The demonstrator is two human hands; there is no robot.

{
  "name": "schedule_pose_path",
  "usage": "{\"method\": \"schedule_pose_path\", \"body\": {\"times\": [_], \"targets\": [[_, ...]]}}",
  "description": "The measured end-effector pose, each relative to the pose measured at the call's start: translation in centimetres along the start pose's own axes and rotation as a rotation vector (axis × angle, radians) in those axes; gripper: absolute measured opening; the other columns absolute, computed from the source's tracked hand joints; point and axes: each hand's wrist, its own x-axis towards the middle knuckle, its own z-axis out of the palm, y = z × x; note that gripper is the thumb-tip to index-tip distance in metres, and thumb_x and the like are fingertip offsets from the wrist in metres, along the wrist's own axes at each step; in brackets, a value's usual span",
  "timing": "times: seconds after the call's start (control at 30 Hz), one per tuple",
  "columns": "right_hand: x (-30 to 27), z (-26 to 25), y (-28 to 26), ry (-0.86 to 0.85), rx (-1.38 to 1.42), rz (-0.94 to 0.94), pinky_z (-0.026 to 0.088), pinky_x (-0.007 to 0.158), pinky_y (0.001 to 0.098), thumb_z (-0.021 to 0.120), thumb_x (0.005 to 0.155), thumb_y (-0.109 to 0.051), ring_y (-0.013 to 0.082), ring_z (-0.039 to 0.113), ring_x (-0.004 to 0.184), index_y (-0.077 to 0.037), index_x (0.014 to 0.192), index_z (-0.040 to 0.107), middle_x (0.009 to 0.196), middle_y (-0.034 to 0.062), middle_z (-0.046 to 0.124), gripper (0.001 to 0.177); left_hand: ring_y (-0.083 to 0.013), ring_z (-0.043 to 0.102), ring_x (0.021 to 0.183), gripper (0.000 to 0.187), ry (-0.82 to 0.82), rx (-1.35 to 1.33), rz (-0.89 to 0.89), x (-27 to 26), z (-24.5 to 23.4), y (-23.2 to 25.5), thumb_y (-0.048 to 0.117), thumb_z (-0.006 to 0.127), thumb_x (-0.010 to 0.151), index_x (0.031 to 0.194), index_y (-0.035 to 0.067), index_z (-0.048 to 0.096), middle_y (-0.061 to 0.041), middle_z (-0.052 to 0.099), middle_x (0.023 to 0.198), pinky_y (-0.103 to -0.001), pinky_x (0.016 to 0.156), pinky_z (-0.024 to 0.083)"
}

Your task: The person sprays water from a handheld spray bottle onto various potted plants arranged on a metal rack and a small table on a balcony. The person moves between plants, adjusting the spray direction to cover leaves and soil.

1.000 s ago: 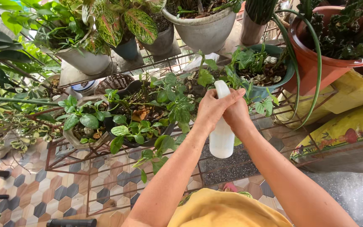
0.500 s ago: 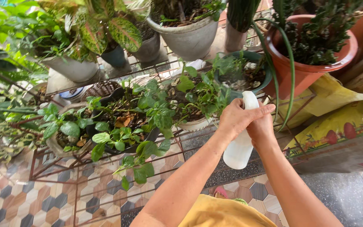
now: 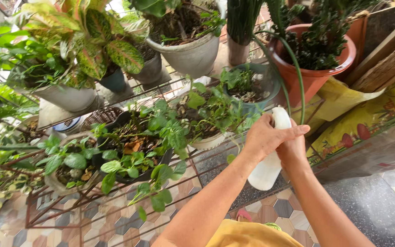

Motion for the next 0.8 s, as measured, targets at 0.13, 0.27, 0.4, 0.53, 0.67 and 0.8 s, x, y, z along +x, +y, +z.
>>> {"method": "schedule_pose_path", "body": {"times": [0.13,0.27,0.4,0.53,0.67,0.8], "targets": [[-2.7,2.0,-0.8,-0.163,0.117,0.002,0.05,0.068,0.0306,0.067,0.092,-0.017,0.0116,0.058,0.083,-0.006,0.118,0.059,0.095,0.0024,0.063,0.029,-0.028,0.073,0.104,0.103,0.014,-0.131,0.081,-2.1,-2.4,-0.9,0.066,0.086,0.052,0.119,-0.008,0.063,-0.022,0.073,0.113,-0.039,0.089,0.057],[-5.1,5.7,-0.4,-0.275,0.095,-0.038,0.049,0.07,0.0293,0.065,0.092,-0.017,0.0106,0.059,0.085,-0.008,0.116,0.061,0.096,0.0011,0.064,0.026,-0.0271,0.072,0.104,0.104,0.148,0.038,-0.012,-5.0,-6.0,-1.9,0.069,0.085,0.049,0.119,-0.006,0.066,-0.021,0.074,0.114,-0.037,0.092,0.054],[-6.9,9.5,0.6,-0.354,0.102,0.005,0.048,0.07,0.0312,0.063,0.097,-0.017,0.0127,0.058,0.084,-0.007,0.115,0.06,0.095,0.0018,0.063,0.021,-0.0277,0.074,0.102,0.101,0.253,0.066,-0.051,-8.8,-9.8,-3.3,0.075,0.077,0.051,0.113,-0.005,0.072,-0.02,0.077,0.11,-0.037,0.093,0.055],[-9.4,13.2,0.8,-0.458,-0.069,-0.104,0.049,0.069,0.0332,0.064,0.095,-0.016,0.0139,0.058,0.084,-0.006,0.117,0.058,0.096,0.003,0.062,0.024,-0.029,0.073,0.105,0.105,0.371,0.065,-0.123,-12.0,-13.0,-4.4,0.076,0.079,0.05,0.119,-0.003,0.067,-0.019,0.075,0.113,-0.039,0.094,0.054],[-12.5,16.0,-0.5,-0.681,0.064,-0.019,0.051,0.067,0.0316,0.068,0.088,-0.017,0.0112,0.061,0.082,-0.012,0.118,0.057,0.096,-0.0014,0.065,0.032,-0.0297,0.073,0.106,0.108,0.462,0.037,-0.114,-15.2,-16.0,-4.6,0.075,0.076,0.045,0.12,-0.002,0.067,-0.019,0.076,0.114,-0.039,0.094,0.052],[-13.9,18.9,-0.6,-0.776,0.186,-0.012,0.049,0.07,0.0295,0.063,0.099,-0.02,0.0104,0.058,0.084,-0.009,0.116,0.059,0.096,-0.0014,0.063,0.021,-0.0297,0.071,0.112,0.112,0.627,0.068,-0.149,-17.6,-17.4,-4.9,0.077,0.079,0.048,0.125,-0.003,0.064,-0.02,0.073,0.119,-0.039,0.101,0.051]]}}
